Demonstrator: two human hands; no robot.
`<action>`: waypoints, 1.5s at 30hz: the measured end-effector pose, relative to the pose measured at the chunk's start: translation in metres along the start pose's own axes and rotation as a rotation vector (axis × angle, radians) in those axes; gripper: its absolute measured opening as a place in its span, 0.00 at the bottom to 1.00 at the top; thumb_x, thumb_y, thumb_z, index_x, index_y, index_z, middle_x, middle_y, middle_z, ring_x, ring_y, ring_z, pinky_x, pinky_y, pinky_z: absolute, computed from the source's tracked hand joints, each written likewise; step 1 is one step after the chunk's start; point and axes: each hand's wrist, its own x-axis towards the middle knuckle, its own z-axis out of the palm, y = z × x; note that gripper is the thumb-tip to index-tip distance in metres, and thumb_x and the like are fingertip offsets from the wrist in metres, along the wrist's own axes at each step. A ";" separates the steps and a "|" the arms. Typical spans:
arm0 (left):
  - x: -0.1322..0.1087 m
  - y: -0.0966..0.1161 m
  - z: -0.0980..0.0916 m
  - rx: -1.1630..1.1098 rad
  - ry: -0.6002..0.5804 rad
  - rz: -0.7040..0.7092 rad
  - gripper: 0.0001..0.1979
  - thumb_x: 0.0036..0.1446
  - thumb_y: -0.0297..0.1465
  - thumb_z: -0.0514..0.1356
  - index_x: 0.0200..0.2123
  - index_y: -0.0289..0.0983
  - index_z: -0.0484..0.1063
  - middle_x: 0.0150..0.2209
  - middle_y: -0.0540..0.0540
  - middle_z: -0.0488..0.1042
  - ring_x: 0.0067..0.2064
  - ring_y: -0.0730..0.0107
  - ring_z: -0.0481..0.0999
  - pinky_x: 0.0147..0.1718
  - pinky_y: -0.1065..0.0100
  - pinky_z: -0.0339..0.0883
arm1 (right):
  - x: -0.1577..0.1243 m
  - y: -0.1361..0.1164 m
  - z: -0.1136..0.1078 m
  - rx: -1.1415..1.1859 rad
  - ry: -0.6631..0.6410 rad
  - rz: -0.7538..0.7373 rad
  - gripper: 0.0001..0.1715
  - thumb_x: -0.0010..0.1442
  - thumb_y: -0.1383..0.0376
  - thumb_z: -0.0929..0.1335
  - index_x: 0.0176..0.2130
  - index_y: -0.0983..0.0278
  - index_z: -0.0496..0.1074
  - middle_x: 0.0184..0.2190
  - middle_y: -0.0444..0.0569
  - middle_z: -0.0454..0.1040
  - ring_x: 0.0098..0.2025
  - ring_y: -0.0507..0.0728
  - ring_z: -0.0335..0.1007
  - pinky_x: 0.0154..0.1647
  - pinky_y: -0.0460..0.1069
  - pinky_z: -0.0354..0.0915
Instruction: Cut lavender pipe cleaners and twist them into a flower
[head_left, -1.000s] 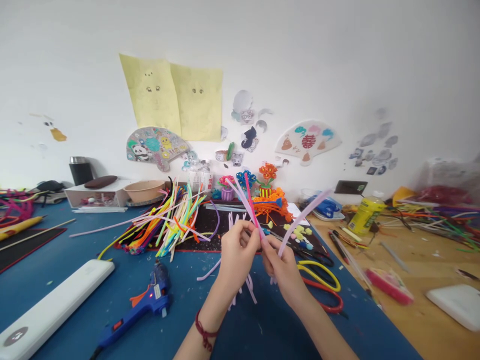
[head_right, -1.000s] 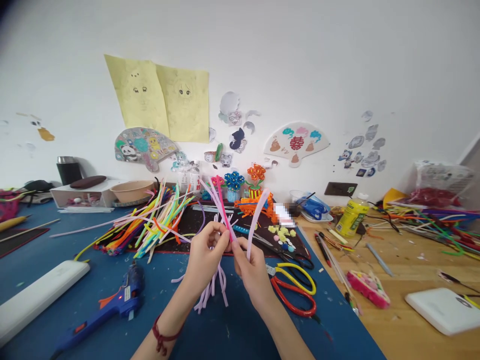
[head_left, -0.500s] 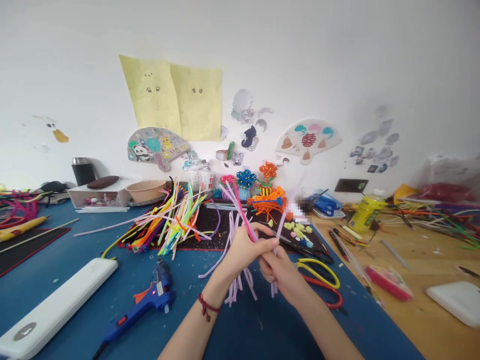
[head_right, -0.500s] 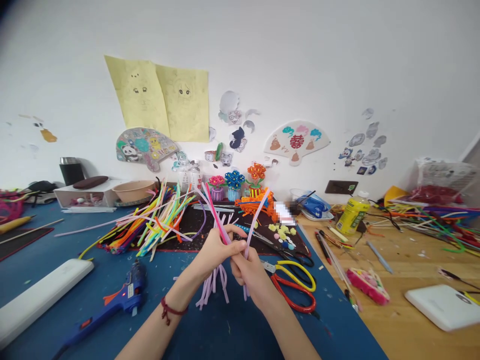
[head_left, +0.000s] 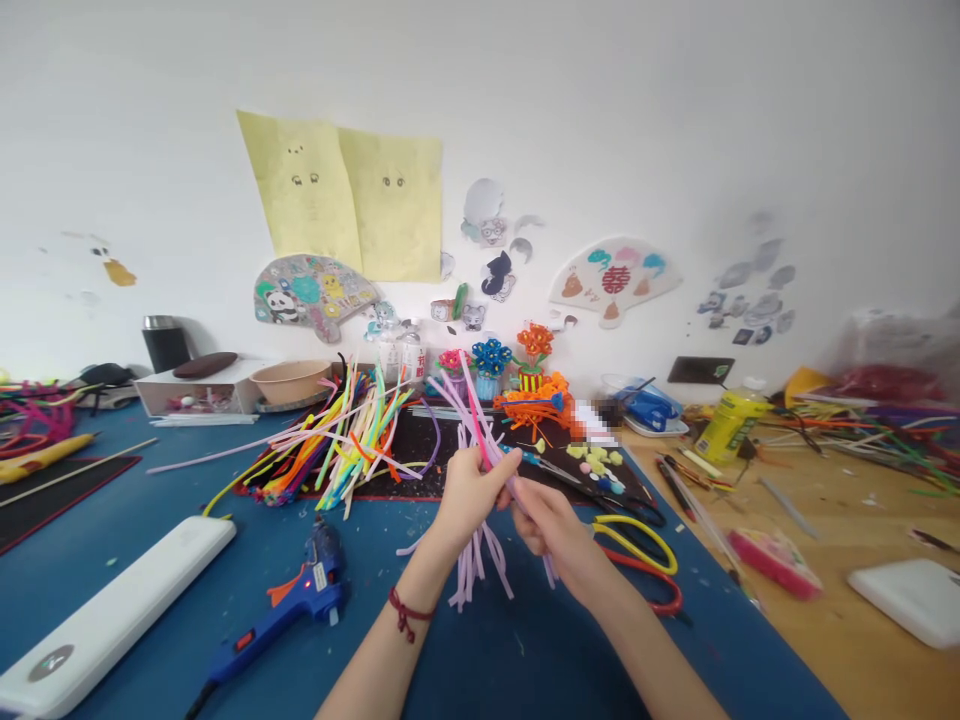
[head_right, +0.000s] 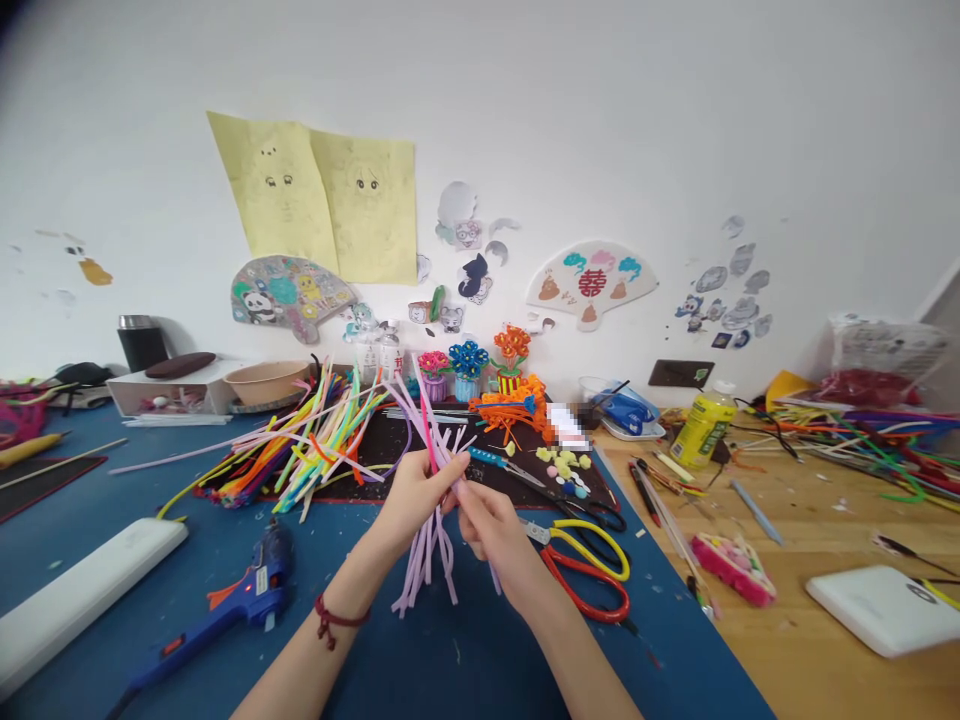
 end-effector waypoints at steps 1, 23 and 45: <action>0.000 0.000 -0.001 0.033 0.012 0.017 0.26 0.54 0.48 0.56 0.13 0.35 0.63 0.11 0.51 0.62 0.16 0.77 0.61 0.19 0.73 0.55 | 0.000 0.002 -0.001 -0.019 -0.007 -0.021 0.27 0.56 0.43 0.64 0.29 0.65 0.66 0.16 0.34 0.48 0.17 0.46 0.36 0.16 0.45 0.35; 0.004 -0.002 -0.009 0.110 0.049 0.039 0.27 0.57 0.52 0.49 0.18 0.37 0.65 0.09 0.53 0.61 0.13 0.75 0.61 0.19 0.72 0.55 | 0.010 0.016 0.004 0.006 0.186 -0.239 0.26 0.56 0.44 0.66 0.25 0.63 0.63 0.15 0.34 0.48 0.16 0.46 0.38 0.16 0.44 0.37; 0.001 0.042 -0.010 -0.388 -0.230 -0.052 0.21 0.54 0.44 0.60 0.35 0.29 0.76 0.21 0.49 0.68 0.19 0.81 0.62 0.19 0.75 0.54 | 0.009 0.011 -0.002 0.177 0.225 -0.274 0.22 0.57 0.48 0.68 0.27 0.63 0.64 0.15 0.35 0.50 0.17 0.46 0.39 0.17 0.45 0.37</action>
